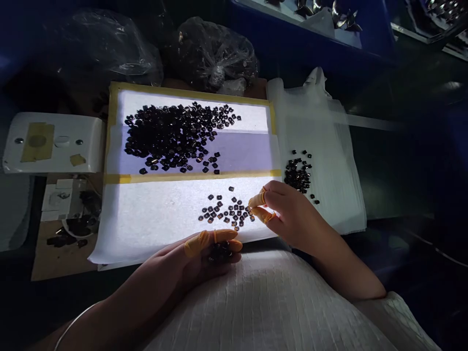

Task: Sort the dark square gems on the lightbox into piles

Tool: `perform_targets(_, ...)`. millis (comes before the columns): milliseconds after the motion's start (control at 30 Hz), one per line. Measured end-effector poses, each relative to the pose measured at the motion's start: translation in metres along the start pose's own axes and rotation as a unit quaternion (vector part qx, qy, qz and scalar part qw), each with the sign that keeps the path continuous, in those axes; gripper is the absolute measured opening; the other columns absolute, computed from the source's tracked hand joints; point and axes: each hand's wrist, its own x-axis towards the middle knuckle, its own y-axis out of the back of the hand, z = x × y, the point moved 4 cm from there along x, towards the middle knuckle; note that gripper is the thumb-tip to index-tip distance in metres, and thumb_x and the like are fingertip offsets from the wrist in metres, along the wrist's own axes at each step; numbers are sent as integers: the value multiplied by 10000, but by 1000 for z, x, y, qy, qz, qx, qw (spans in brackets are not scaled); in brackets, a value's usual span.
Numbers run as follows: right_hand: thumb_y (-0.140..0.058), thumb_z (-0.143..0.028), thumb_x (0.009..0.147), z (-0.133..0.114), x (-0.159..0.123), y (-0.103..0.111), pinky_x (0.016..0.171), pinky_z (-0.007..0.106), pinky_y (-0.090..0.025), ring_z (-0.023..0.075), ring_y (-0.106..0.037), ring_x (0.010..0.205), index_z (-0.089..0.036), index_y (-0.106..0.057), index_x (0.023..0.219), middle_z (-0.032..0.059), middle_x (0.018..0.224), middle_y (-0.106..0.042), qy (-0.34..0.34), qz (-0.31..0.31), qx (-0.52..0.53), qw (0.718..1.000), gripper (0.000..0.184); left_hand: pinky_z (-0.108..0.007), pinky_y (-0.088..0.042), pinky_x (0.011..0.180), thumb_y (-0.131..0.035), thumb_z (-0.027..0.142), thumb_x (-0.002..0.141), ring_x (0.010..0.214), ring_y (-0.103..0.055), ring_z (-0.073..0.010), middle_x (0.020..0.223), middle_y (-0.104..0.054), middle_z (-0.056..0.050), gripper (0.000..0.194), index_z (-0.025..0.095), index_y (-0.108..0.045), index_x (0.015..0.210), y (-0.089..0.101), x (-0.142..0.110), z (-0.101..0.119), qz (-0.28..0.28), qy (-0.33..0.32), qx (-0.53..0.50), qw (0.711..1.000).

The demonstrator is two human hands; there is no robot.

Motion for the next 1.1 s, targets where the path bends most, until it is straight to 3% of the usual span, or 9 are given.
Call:
perform_targets(300,-598,-65,916,-22,3,-10,655,337,-398,182,-531,765,-172,-620,804,49,872,-609,17,-105,-187,977,157,-324,-483,1074,-560,555,1003,1212,-632,-231,1210,-750,-61,429,259,-777,1226,2,0,0,-12,2,-9,1000)
perform_targets(467,-595,1,844,-25,7,-15,627,339,-378,183,-518,741,-166,-624,810,60,875,-617,22,-119,-226,967,173,-343,-521,1019,-621,492,982,1123,-661,-245,1215,-745,-89,379,236,-785,1208,0,-3,3,15,-8,1,1000)
perform_targets(600,-586,-85,921,-23,8,-9,661,350,-423,196,-549,763,-161,-657,841,69,875,-637,22,-88,-197,976,131,-358,-541,958,-744,469,901,1049,-671,-252,1197,-747,-104,377,227,-794,1185,-4,-6,8,38,-35,10,999)
perform_targets(767,-549,-161,1006,-33,6,5,732,327,-503,175,-599,812,-168,-676,921,55,892,-666,64,7,-64,996,154,-344,-522,925,-838,419,834,968,-670,-206,1144,-753,-75,366,249,-794,1155,-12,-6,10,64,-28,-1,998)
perform_targets(967,-542,-175,1011,-63,13,-5,617,314,-468,169,-554,714,-193,-615,785,33,794,-613,148,37,-79,985,237,-265,-429,645,-872,436,790,645,-539,-114,721,-637,11,288,201,-736,888,-23,-5,17,68,-106,44,991)
perform_targets(1100,-549,-163,1014,-70,14,-7,645,337,-523,193,-610,763,-190,-660,1006,51,868,-658,176,47,-64,981,115,-253,-357,552,-848,437,808,546,-463,-88,657,-567,28,298,191,-683,841,-20,-13,22,85,-153,26,984)
